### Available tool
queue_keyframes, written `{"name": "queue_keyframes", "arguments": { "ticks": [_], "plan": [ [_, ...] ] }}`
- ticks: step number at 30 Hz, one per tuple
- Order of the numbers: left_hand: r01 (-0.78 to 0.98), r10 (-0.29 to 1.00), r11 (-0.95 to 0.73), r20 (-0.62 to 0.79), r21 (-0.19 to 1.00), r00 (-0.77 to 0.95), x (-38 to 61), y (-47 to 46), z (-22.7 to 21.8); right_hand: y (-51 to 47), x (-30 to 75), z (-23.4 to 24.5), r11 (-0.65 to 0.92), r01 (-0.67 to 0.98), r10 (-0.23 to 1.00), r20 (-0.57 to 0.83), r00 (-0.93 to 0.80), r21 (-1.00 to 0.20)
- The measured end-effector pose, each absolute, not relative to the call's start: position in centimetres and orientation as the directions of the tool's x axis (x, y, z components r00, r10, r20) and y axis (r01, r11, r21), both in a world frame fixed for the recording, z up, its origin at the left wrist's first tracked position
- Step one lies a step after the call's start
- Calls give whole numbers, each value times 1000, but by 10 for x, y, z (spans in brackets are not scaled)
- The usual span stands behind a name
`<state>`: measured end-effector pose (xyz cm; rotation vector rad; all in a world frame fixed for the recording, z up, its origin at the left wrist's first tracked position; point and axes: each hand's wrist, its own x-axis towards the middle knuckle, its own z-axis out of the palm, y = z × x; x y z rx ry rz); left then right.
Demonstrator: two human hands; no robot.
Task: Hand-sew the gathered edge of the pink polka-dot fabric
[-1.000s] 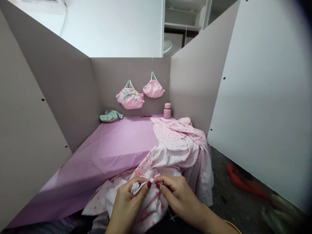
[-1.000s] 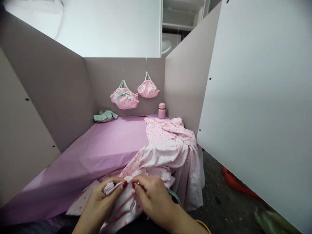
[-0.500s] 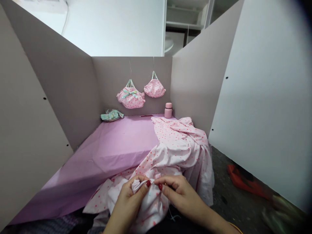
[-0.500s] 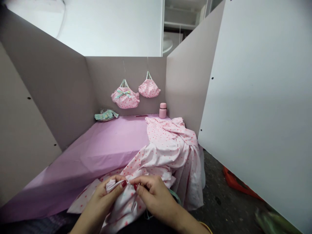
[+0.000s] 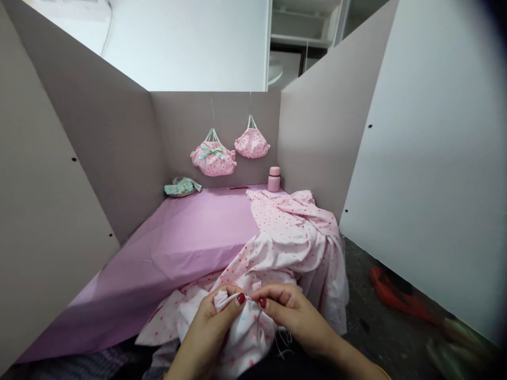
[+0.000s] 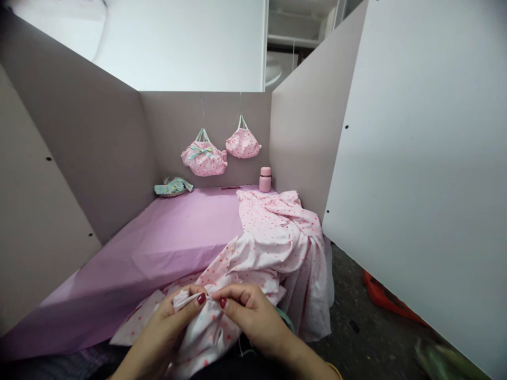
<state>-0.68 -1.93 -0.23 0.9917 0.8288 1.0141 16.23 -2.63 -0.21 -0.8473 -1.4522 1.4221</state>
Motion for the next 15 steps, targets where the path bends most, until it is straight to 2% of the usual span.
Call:
{"name": "queue_keyframes", "arguments": {
  "ticks": [5, 15],
  "plan": [
    [-279, 936, 219, -120, 935, 331, -6, -20, -2, -27, 160, -7, 22, -207, 934, 94, -345, -978],
    [-206, 943, 147, -75, 967, 325, -6, -20, -2, -25, 156, -8, 34, -232, 944, 108, -312, -972]
  ]
}}
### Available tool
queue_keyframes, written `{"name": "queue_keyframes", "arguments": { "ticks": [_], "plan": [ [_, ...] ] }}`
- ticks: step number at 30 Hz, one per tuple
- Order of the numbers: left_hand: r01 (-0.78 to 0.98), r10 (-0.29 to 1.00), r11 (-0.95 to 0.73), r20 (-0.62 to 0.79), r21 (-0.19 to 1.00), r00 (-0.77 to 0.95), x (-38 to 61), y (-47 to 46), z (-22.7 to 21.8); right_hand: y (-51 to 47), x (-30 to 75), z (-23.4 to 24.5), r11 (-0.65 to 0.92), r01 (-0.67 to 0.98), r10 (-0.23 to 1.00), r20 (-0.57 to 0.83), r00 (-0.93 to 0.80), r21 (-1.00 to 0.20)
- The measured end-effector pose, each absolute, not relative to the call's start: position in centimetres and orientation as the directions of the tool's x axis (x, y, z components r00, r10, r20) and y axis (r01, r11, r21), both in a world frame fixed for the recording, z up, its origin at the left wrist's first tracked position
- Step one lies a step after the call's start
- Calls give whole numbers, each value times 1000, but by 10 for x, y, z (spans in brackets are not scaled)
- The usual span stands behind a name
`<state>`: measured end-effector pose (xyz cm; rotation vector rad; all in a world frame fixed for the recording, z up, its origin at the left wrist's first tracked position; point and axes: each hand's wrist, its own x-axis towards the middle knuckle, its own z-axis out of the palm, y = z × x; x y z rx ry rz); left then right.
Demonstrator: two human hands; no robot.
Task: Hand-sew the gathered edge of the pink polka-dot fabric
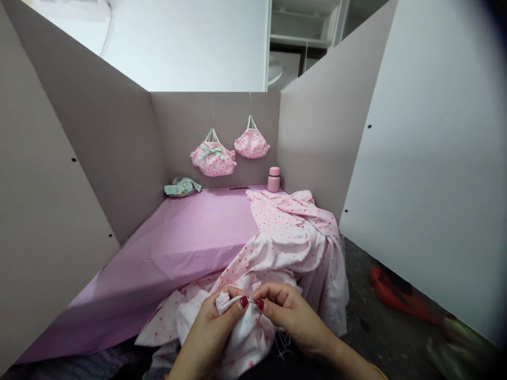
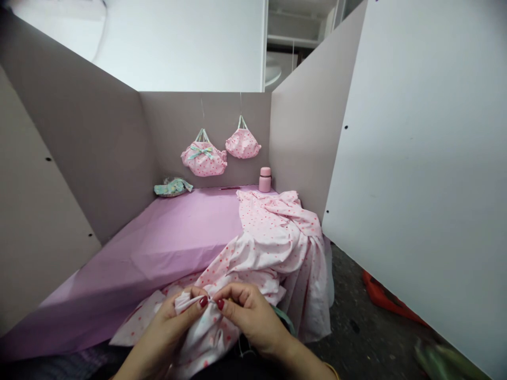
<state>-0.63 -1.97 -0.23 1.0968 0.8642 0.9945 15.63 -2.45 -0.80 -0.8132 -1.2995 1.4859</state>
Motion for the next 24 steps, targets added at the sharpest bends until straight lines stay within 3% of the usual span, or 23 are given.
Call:
{"name": "queue_keyframes", "arguments": {
  "ticks": [9, 18, 24],
  "plan": [
    [-216, 962, 150, -92, 965, 256, -6, -19, 0, -24, 162, -7, 138, -84, 940, 157, -302, -987],
    [-12, 989, -35, 36, 999, 141, -6, -23, 6, -26, 162, -2, 212, 50, 939, 189, -287, -976],
    [193, 971, -213, 186, 958, 149, -7, -23, 7, -31, 160, 4, 364, 301, 922, 296, -249, -881]
  ]
}}
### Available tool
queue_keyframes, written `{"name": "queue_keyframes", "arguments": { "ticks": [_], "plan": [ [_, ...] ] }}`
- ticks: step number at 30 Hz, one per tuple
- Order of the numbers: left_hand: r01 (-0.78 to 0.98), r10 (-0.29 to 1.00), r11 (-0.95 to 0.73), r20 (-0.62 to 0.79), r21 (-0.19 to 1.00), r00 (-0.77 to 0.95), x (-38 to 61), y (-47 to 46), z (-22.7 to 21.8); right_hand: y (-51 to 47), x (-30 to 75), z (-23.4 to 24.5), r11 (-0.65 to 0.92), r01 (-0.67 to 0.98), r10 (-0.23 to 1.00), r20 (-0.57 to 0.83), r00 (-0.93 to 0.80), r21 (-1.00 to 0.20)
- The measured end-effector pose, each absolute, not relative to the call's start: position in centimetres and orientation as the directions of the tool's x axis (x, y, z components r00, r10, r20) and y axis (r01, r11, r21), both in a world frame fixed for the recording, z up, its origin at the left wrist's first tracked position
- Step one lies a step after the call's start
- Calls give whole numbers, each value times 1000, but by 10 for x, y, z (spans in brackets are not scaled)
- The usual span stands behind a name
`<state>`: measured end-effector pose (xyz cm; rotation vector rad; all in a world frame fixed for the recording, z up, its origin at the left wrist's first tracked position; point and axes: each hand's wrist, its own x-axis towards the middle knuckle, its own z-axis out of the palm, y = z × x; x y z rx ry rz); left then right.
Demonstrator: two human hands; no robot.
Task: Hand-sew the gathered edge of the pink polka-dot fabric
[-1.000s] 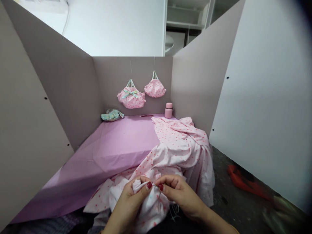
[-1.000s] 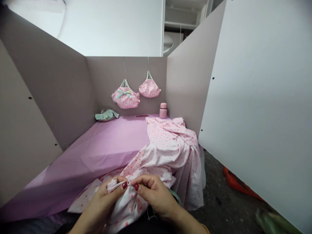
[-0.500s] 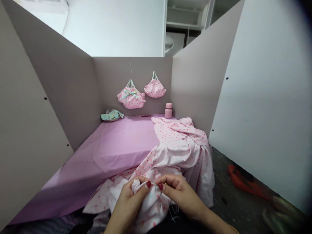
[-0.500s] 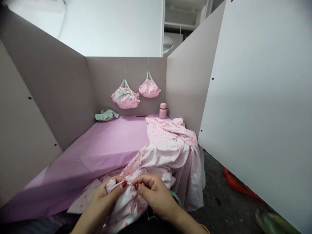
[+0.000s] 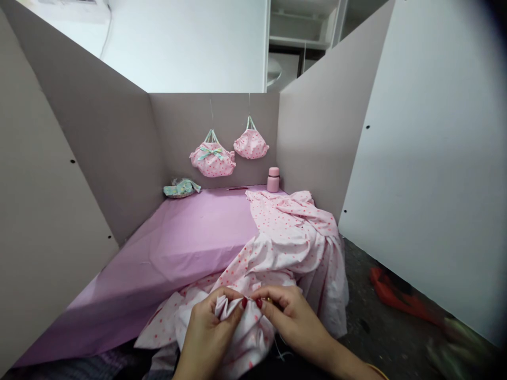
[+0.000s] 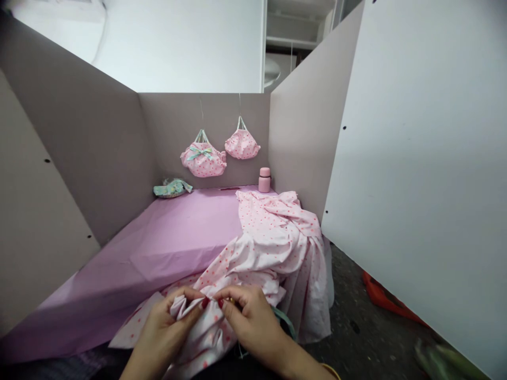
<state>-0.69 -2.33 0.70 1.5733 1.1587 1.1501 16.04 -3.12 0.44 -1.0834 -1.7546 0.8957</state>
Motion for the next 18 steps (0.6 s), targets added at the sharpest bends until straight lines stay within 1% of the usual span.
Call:
{"name": "queue_keyframes", "arguments": {
  "ticks": [2, 4, 9, 14, 18],
  "plan": [
    [241, 962, -252, 215, 937, 170, -7, -24, 8, -32, 159, 7, 405, 344, 909, 335, -247, -847],
    [250, 957, -267, 226, 931, 183, -8, -25, 9, -33, 159, 8, 437, 353, 896, 363, -257, -827],
    [232, 971, -206, 170, 951, 168, -9, -25, 8, -33, 160, 6, 494, 348, 866, 413, -282, -797],
    [100, 988, -91, 77, 991, 136, -7, -22, 0, -32, 162, 4, 487, 336, 870, 413, -269, -806],
    [24, 983, -72, 67, 997, 169, -7, -18, -3, -31, 161, 4, 453, 320, 886, 380, -266, -832]
  ]
}}
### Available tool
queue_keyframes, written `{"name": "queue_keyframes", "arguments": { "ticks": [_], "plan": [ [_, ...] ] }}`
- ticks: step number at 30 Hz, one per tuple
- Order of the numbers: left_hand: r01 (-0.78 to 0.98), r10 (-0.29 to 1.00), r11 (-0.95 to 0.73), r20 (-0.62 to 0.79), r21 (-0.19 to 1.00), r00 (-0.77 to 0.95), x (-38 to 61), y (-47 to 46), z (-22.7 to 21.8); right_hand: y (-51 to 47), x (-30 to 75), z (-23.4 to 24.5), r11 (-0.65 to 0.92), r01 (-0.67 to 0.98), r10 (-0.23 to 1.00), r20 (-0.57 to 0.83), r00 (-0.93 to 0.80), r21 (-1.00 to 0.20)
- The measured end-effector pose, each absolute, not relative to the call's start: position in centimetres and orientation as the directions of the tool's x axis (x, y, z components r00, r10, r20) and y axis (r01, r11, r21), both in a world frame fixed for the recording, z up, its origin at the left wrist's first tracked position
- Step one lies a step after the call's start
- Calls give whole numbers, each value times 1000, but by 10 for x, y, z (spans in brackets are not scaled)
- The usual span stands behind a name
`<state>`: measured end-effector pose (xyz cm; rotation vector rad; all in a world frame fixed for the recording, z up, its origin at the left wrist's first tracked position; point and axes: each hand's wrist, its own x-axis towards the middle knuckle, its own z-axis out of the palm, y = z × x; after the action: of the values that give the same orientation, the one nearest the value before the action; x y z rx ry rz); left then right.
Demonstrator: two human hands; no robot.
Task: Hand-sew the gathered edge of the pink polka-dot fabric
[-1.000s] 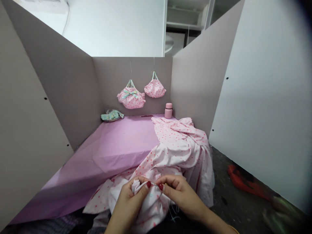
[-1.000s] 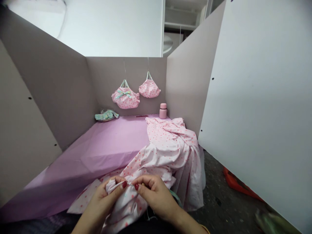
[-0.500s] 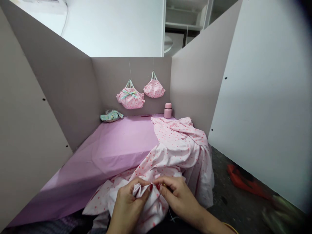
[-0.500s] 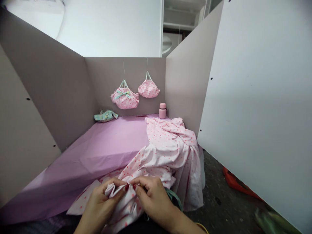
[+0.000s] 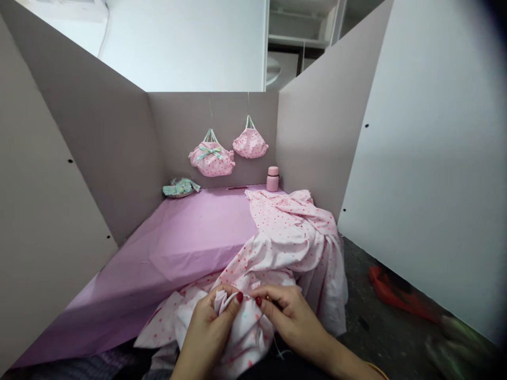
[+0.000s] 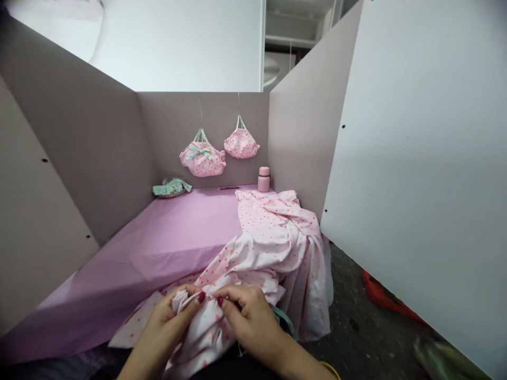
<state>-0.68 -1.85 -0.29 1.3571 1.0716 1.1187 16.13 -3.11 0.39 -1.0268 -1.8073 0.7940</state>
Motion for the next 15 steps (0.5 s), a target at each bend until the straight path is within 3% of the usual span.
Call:
{"name": "queue_keyframes", "arguments": {
  "ticks": [10, 15],
  "plan": [
    [-85, 966, 113, -89, 990, 244, -6, -17, -7, -29, 164, 3, 346, 193, 911, 281, -301, -918],
    [-136, 950, 121, -74, 983, 304, -7, -16, -9, -24, 165, -3, 287, 62, 907, 251, -340, -956]
  ]
}}
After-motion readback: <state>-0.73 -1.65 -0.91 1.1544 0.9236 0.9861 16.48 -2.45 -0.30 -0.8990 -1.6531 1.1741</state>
